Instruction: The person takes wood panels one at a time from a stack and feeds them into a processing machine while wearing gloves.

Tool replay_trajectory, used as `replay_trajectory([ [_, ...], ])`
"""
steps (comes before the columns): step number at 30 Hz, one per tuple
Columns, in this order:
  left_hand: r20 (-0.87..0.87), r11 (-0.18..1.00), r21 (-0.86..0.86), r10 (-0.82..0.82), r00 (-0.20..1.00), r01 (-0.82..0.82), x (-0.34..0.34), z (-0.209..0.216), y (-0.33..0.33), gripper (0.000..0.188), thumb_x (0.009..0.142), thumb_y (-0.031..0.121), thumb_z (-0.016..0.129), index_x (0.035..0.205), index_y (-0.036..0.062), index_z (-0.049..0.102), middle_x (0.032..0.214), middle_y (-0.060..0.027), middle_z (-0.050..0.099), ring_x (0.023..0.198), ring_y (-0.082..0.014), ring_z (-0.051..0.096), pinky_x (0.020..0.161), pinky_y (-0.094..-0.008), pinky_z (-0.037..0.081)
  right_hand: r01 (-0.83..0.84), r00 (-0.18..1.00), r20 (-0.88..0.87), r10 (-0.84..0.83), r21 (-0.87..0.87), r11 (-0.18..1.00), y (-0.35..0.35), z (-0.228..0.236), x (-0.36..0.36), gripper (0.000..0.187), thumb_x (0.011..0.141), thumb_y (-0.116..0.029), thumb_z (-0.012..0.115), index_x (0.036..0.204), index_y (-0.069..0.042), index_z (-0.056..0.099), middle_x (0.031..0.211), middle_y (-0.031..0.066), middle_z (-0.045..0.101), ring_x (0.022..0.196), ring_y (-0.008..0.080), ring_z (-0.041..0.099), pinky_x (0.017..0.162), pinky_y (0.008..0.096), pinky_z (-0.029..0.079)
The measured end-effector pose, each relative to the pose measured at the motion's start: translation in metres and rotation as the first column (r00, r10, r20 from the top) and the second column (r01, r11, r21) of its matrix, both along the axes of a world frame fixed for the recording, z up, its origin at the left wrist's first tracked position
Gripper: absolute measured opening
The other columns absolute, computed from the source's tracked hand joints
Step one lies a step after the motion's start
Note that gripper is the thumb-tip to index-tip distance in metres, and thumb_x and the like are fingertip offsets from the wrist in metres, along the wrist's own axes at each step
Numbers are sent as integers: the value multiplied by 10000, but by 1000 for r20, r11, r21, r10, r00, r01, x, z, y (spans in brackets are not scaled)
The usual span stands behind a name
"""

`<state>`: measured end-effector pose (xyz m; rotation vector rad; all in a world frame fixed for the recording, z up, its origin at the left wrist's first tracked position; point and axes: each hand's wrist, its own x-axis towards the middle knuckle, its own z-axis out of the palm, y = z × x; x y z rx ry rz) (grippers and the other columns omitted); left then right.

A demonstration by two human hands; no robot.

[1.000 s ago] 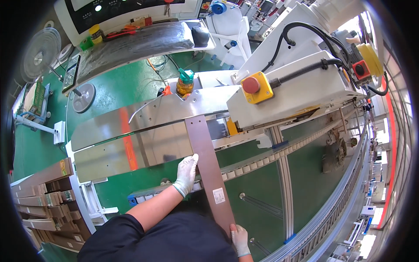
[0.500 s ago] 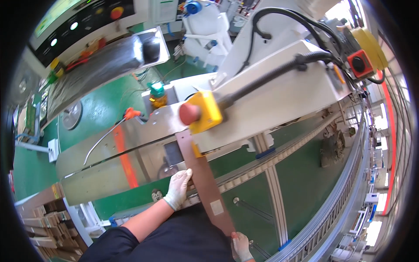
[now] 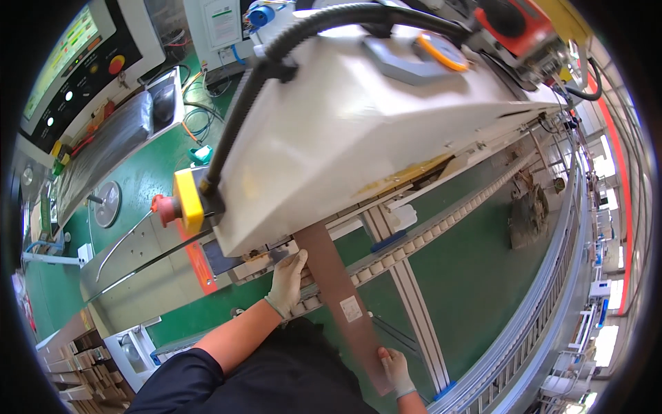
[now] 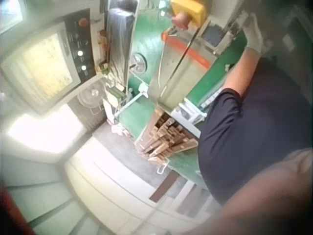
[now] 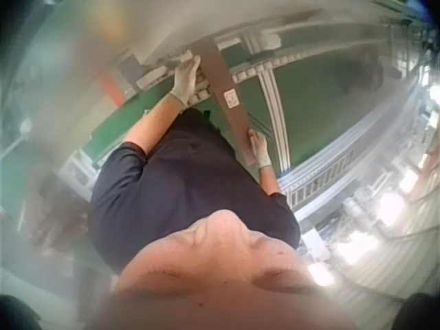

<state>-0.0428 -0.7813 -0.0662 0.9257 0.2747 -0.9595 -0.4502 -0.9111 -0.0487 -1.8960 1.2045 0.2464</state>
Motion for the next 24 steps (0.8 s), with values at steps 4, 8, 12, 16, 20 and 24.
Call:
replay_trajectory([
  [4, 130, 976, 196, -119, 984, 93, -3, -17, -48, 453, 1071, 456, 587, 1215, 33, 662, 1136, -59, 704, 1007, -177, 684, 892, -353, 571, 11, 998, -60, -14, -46, 999, -40, 14, 20, 474, 1038, -411, 632, 1142, 39, 735, 1000, 229, 764, 983, 349, 745, 874, 425, 559],
  [8, 56, 958, -19, -285, 957, 286, 10, -4, -72, 548, 1048, 489, 605, 1363, 41, 590, 1309, -115, 671, 1094, -233, 668, 945, -370, 552, -53, 975, -221, -14, -293, 955, -80, 28, 35, 515, 1018, -436, 617, 1160, 46, 730, 1041, 262, 754, 1048, 411, 720, 932, 479, 549],
  [12, 529, 787, 372, -615, 584, 492, -2, -61, -31, 490, 1037, 426, 630, 1291, 7, 644, 1228, -155, 702, 1067, -274, 675, 912, -422, 532, 71, 996, 93, 2, -767, 638, -87, 57, 105, 470, 885, -331, 760, 1211, 3, 701, 1259, 234, 701, 1201, 428, 647, 1030, 500, 511],
  [16, 691, 730, 635, -683, 237, 251, -29, -1, 43, 375, 1014, 323, 611, 1203, 14, 704, 1110, -246, 724, 1083, -411, 693, 927, -435, 536, -79, 912, 181, 367, -803, 591, -56, 69, 206, 456, 868, -310, 779, 1215, -33, 677, 1266, 195, 683, 1227, 402, 615, 1069, 520, 484],
  [20, 602, 605, 795, -782, 161, -37, -35, 12, 136, 329, 994, 320, 618, 1155, 57, 734, 1070, -200, 753, 1004, -387, 725, 860, -474, 567, -636, 607, 238, 758, -427, 643, 29, 8, 294, 395, 934, -390, 701, 1149, -59, 694, 1189, 164, 708, 1161, 370, 660, 1031, 511, 509],
  [24, 444, 336, 861, -863, 241, -382, -43, -12, 283, 314, 1023, 317, 547, 887, 89, 715, 811, -162, 703, 785, -399, 684, 738, -527, 554, -822, 176, 271, 946, -488, 292, 126, 18, 321, 322, 952, -410, 672, 989, -89, 674, 997, 139, 709, 992, 333, 708, 893, 495, 554],
])
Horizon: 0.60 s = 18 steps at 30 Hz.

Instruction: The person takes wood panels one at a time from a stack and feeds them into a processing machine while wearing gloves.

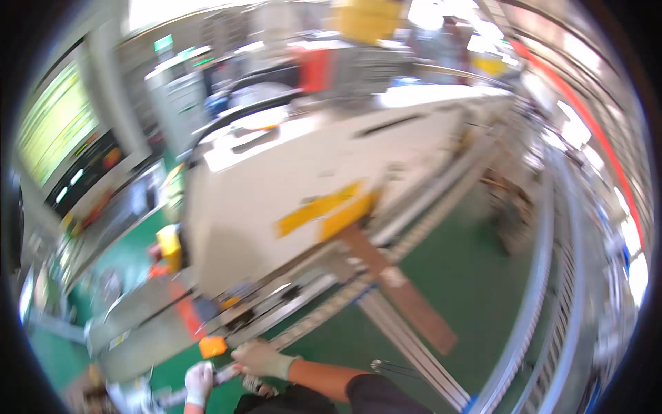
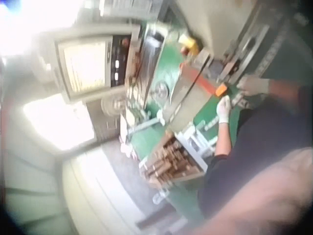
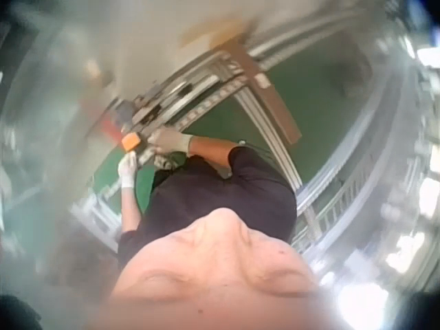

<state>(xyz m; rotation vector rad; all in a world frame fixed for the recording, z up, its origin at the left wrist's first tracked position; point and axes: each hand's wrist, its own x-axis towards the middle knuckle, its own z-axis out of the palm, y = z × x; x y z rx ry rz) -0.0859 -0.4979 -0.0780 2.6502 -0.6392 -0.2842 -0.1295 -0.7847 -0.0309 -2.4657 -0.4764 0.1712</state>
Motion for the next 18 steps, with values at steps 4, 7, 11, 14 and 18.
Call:
replay_trajectory([
  [4, 246, 896, 136, 382, 891, -422, -22, 7, 119, 307, 999, 323, 572, 1025, 105, 786, 1076, -173, 768, 1094, -381, 705, 956, -517, 550, -61, 998, 22, 60, 49, 997, 45, 11, 9, 268, 872, -351, 742, 851, -88, 695, 817, 136, 702, 784, 349, 714, 714, 496, 577],
  [7, 271, 867, 163, 420, 866, -471, -30, 58, 156, 314, 929, 313, 666, 1106, 76, 769, 1173, -185, 747, 1174, -367, 681, 1019, -484, 528, 87, 995, 39, -88, 10, 996, 65, 14, 0, 338, 836, -335, 791, 1080, -101, 780, 882, 139, 735, 834, 339, 726, 736, 478, 577],
  [11, 137, 750, -167, 661, 738, -640, -84, 13, 229, 569, 991, 363, 648, 1450, 40, 551, 1433, -248, 608, 1299, -430, 595, 1117, -480, 466, 137, 983, 139, -117, -141, 980, 73, -33, -9, 364, 874, -324, 781, 1134, -70, 760, 995, 172, 748, 913, 363, 721, 805, 470, 557],
  [14, -248, 585, -163, 755, 607, -795, -143, -29, 278, 535, 1047, 423, 552, 1387, 12, 603, 1387, -246, 642, 1291, -416, 600, 1105, -465, 468, 169, 970, 192, -145, -114, 979, 84, -23, -13, 329, 1020, -333, 625, 1080, -27, 730, 960, 198, 726, 908, 407, 696, 812, 477, 543],
  [18, -414, 207, 85, 897, 155, -975, -227, -95, 395, 567, 1050, 442, 397, 1047, 7, 760, 1129, -259, 732, 1086, -469, 681, 966, -529, 530, 117, 962, 270, -47, -252, 961, 131, -23, -17, 419, 1099, -405, 470, 1087, -66, 718, 993, 174, 717, 962, 396, 659, 856, 482, 503],
])
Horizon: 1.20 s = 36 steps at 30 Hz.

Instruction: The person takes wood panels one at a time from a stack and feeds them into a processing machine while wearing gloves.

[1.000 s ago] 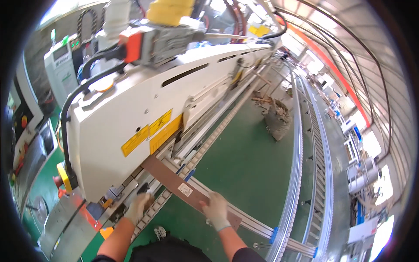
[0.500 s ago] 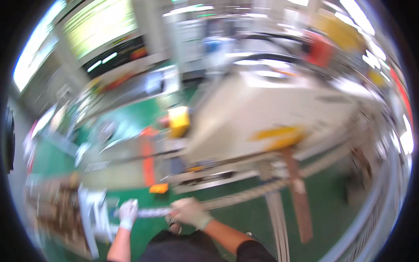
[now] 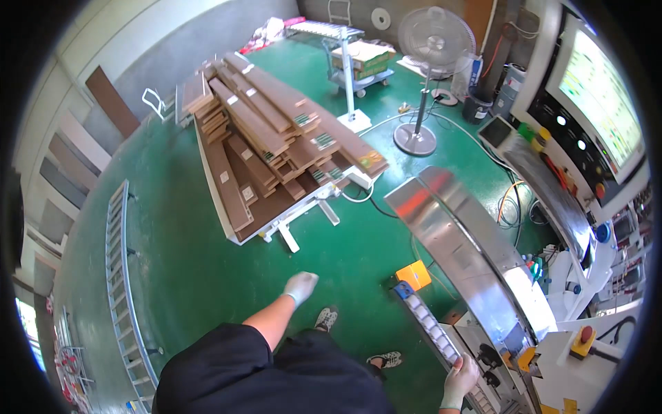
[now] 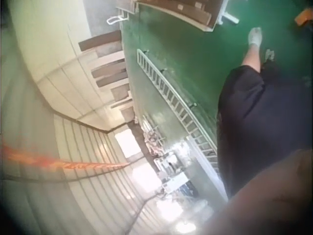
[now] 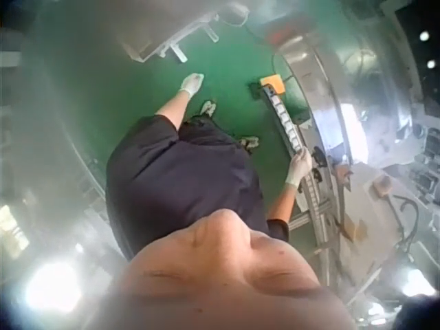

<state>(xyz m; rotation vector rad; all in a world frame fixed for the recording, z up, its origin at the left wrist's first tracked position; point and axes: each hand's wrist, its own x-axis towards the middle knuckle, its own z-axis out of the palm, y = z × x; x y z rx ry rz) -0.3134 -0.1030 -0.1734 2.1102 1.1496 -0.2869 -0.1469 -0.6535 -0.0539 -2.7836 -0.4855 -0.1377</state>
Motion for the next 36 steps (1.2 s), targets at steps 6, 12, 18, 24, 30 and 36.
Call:
replay_trajectory([
  [6, 398, 375, -451, 897, 194, -810, -148, -101, 205, 458, 1071, 403, 494, 756, 88, 603, 637, -33, 573, 519, -170, 527, 491, -369, 376, 77, 997, 35, -74, -81, 994, 150, -23, 16, 294, 1064, -320, 540, 1056, -91, 723, 996, 141, 724, 949, 385, 672, 838, 490, 520],
  [12, 236, 213, -705, 970, 59, -677, -127, -43, 333, 320, 993, 497, 664, 885, 219, 548, 661, 53, 457, 509, -136, 425, 477, -296, 333, -30, 998, 46, 31, -27, 999, 263, -14, 24, 384, 1075, -426, 511, 1016, -123, 739, 933, 141, 738, 867, 400, 694, 769, 508, 541],
  [18, 118, 232, -568, 972, 201, -790, -141, -60, 353, 316, 998, 458, 703, 979, 149, 643, 760, 14, 576, 575, -136, 534, 525, -312, 497, -37, 999, 28, 40, -85, 996, 285, -14, 28, 371, 1075, -410, 508, 994, -125, 730, 972, 158, 737, 924, 399, 698, 814, 494, 541],
  [24, 60, 321, -828, 866, 497, -460, -159, -46, 306, 368, 1053, 394, 641, 948, 42, 647, 840, -76, 675, 600, -154, 626, 490, -285, 522, 9, 1000, -11, -10, -88, 996, 281, -9, 22, 350, 1073, -384, 527, 1028, -101, 728, 980, 158, 743, 940, 391, 703, 827, 495, 542],
  [30, 56, 242, -964, 592, 804, -110, -179, -5, 166, 386, 1089, 382, 585, 1164, 12, 664, 1086, -144, 714, 1048, -231, 694, 909, -369, 616, -277, 952, 110, 286, -95, 956, 321, 20, -14, 444, 872, -219, 760, 1260, -38, 643, 1305, 214, 639, 1232, 448, 573, 1081, 542, 435],
  [36, 81, 142, -990, 476, 876, 14, -131, 54, 47, 451, 1080, 381, 611, 1397, 67, 540, 1303, -126, 651, 1145, -248, 682, 987, -409, 564, -292, 454, -677, 580, 502, 814, 425, -30, -91, 656, 960, -337, 759, 1478, -8, 529, 1289, 197, 702, 1154, 263, 694, 962, 375, 550],
])
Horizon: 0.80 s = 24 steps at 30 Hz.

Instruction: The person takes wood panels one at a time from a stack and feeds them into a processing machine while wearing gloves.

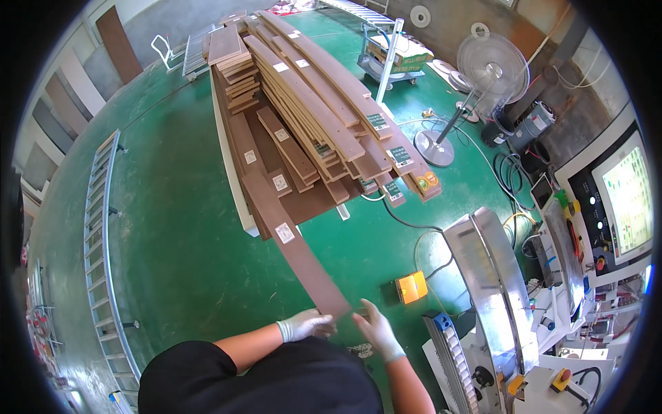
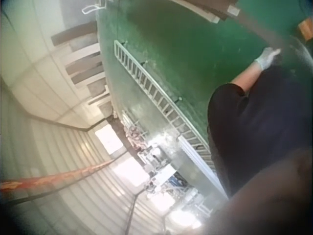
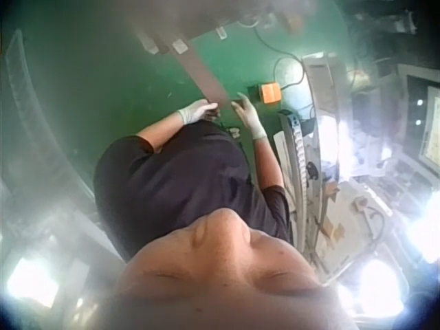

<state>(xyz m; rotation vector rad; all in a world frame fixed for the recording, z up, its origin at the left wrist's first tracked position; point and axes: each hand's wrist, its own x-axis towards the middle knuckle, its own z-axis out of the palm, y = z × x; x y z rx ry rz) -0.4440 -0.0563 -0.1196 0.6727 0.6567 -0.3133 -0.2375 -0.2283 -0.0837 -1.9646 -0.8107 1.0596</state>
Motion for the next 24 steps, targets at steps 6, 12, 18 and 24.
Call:
replay_trajectory([
  [6, -7, 907, -336, 268, 963, -255, 21, 21, 4, 476, 1053, 347, 651, 1412, 50, 551, 1394, -146, 621, 1276, -302, 615, 1125, -484, 470, 82, 942, -322, -97, -60, 995, 20, 11, -15, 376, 1019, -245, 719, 1269, 30, 660, 1034, 43, 708, 887, 110, 616, 752, 273, 502],
  [12, -47, 479, -241, 863, 503, -844, 46, -21, 131, 620, 1053, 645, 424, 1278, 102, 619, 1223, -103, 708, 1145, -326, 675, 982, -519, 560, 136, 991, 32, -133, -154, 979, -98, 35, -8, 349, 876, -194, 803, 1176, -31, 729, 1005, 133, 757, 929, 245, 718, 831, 353, 551],
  [18, -75, 561, -334, 785, 615, -758, 121, -17, 116, 645, 970, 705, 505, 936, 91, 698, 756, -50, 690, 673, -267, 656, 688, -430, 566, 341, 581, 785, -214, 5, 940, -201, 48, -69, 262, 772, -95, 810, 1024, -95, 738, 1014, 104, 746, 914, 356, 698, 810, 472, 554],
  [24, 248, 940, -203, 319, 915, -273, 239, 55, -23, 663, 1060, 583, 538, 1558, 155, 444, 1417, -21, 602, 1282, -227, 592, 1015, -435, 511, 844, 461, 472, -751, 27, 535, -304, 20, -163, 254, 867, -80, 813, 1098, -11, 731, 991, 102, 728, 910, 219, 718, 843, 331, 577],
])
